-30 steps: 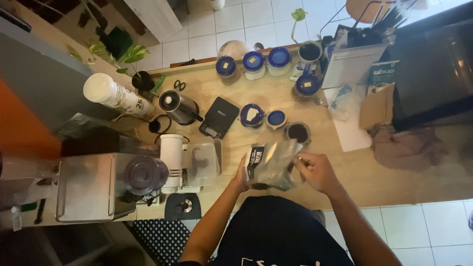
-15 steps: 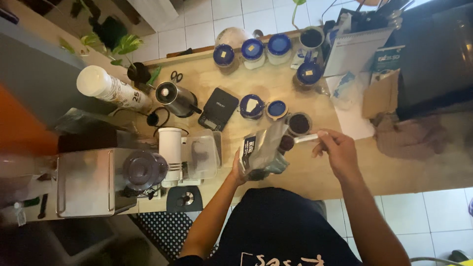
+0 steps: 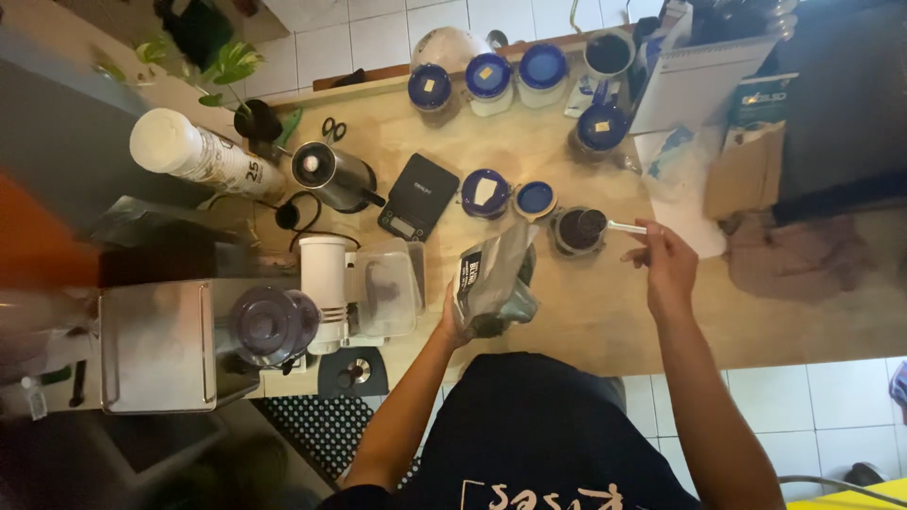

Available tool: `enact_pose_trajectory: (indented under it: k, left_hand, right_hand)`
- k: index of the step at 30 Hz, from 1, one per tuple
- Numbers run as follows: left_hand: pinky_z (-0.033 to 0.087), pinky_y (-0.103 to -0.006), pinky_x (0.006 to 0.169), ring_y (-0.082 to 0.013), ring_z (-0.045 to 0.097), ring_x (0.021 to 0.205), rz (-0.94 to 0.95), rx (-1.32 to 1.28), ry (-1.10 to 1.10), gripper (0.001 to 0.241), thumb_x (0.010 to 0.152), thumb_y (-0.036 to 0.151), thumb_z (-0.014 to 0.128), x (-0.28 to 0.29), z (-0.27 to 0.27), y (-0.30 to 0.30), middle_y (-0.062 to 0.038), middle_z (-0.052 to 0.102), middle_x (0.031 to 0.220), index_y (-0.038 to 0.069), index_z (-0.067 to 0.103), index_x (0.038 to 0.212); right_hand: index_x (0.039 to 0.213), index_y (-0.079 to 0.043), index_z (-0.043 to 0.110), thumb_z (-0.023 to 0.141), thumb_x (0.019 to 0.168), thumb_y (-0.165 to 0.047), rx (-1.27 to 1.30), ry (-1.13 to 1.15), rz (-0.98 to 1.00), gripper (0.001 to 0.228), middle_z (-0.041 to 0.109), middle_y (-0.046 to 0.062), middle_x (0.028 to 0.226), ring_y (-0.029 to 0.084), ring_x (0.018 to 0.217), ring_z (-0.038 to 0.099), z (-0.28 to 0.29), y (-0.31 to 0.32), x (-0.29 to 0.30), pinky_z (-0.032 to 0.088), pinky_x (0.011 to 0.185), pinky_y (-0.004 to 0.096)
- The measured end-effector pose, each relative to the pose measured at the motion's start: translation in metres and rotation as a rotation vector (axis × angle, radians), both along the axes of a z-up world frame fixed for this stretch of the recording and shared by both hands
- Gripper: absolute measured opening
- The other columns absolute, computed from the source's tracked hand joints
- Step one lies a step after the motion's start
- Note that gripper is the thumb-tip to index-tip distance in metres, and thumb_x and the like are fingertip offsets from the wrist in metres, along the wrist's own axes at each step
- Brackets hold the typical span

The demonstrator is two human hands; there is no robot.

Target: Scooping ground coffee from a silver bag into a small black container using a measuring spoon.

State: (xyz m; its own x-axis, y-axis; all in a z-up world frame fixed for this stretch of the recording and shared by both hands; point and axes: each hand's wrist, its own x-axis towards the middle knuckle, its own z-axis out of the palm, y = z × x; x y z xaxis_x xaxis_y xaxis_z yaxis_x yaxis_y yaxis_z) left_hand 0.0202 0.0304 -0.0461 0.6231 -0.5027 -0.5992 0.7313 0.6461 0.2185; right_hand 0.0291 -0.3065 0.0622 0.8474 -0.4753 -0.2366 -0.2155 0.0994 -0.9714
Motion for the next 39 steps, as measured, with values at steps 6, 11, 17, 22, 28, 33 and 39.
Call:
enact_pose_trajectory:
  k: [6,11,17,22,28,33,39]
  left_hand:
    - [0.052,-0.0487,0.099,-0.0327,0.066,0.113,0.099,0.012,0.133,0.070,0.090,0.064,0.054,-0.002,-0.040,0.005,-0.015,0.068,0.127,0.010,0.062,0.135]
    - [0.051,-0.0565,0.105,-0.0398,0.068,0.116,0.168,0.057,0.241,0.074,0.080,0.072,0.070,-0.003,-0.089,0.008,-0.017,0.071,0.125,0.014,0.071,0.126]
    - [0.050,-0.0539,0.106,-0.0377,0.067,0.117,0.137,0.105,0.200,0.072,0.084,0.069,0.065,-0.010,-0.093,0.007,-0.016,0.070,0.127,0.013,0.069,0.129]
    - [0.051,-0.0480,0.106,-0.0335,0.068,0.117,0.146,0.150,0.186,0.068,0.089,0.063,0.063,-0.011,-0.080,0.000,-0.016,0.070,0.126,0.007,0.068,0.128]
    - [0.051,-0.0401,0.106,-0.0279,0.068,0.116,0.166,0.215,0.156,0.063,0.095,0.054,0.060,-0.016,-0.049,-0.009,-0.015,0.071,0.125,0.001,0.067,0.128]
    - [0.048,-0.0289,0.110,-0.0300,0.066,0.119,-0.042,0.401,-0.067,0.044,0.103,0.022,0.048,-0.039,0.169,-0.043,-0.024,0.068,0.114,-0.017,0.060,0.119]
    - [0.054,-0.0381,0.099,-0.0273,0.070,0.102,0.065,0.444,-0.019,0.046,0.095,0.039,0.060,-0.061,0.068,-0.047,-0.018,0.071,0.102,-0.004,0.069,0.110]
  right_hand:
    - [0.124,0.005,0.069,0.054,0.112,-0.003,-0.282,-0.082,0.047,0.020,0.071,0.025,0.114,0.029,0.060,0.069,-0.034,0.013,0.005,0.050,0.056,0.031]
    - [0.115,-0.010,0.079,0.064,0.104,0.002,-0.767,-0.198,0.226,0.022,0.078,0.016,0.106,0.029,0.072,0.074,-0.067,0.000,0.004,0.053,0.065,0.035]
    - [0.112,-0.022,0.081,0.072,0.096,-0.003,-1.150,-0.340,0.220,0.026,0.079,0.003,0.112,0.026,0.079,0.074,-0.083,-0.010,-0.008,0.055,0.074,0.035]
    - [0.112,-0.018,0.079,0.069,0.104,-0.008,-1.056,-0.356,0.211,0.016,0.076,0.003,0.102,0.026,0.077,0.072,-0.097,-0.005,-0.028,0.052,0.070,0.033]
    - [0.114,-0.025,0.080,0.069,0.100,-0.013,-1.079,-0.347,0.242,0.021,0.080,-0.003,0.106,0.018,0.071,0.073,-0.085,0.002,-0.055,0.053,0.070,0.033]
    - [0.115,-0.009,0.077,0.061,0.104,-0.004,-0.746,-0.199,0.276,0.020,0.079,0.014,0.108,0.033,0.080,0.076,-0.052,0.007,-0.078,0.056,0.073,0.040]
    - [0.109,-0.003,0.076,0.058,0.103,0.003,-0.522,-0.428,0.048,0.020,0.078,0.011,0.090,0.025,0.061,0.073,-0.033,0.003,-0.100,0.054,0.062,0.032]
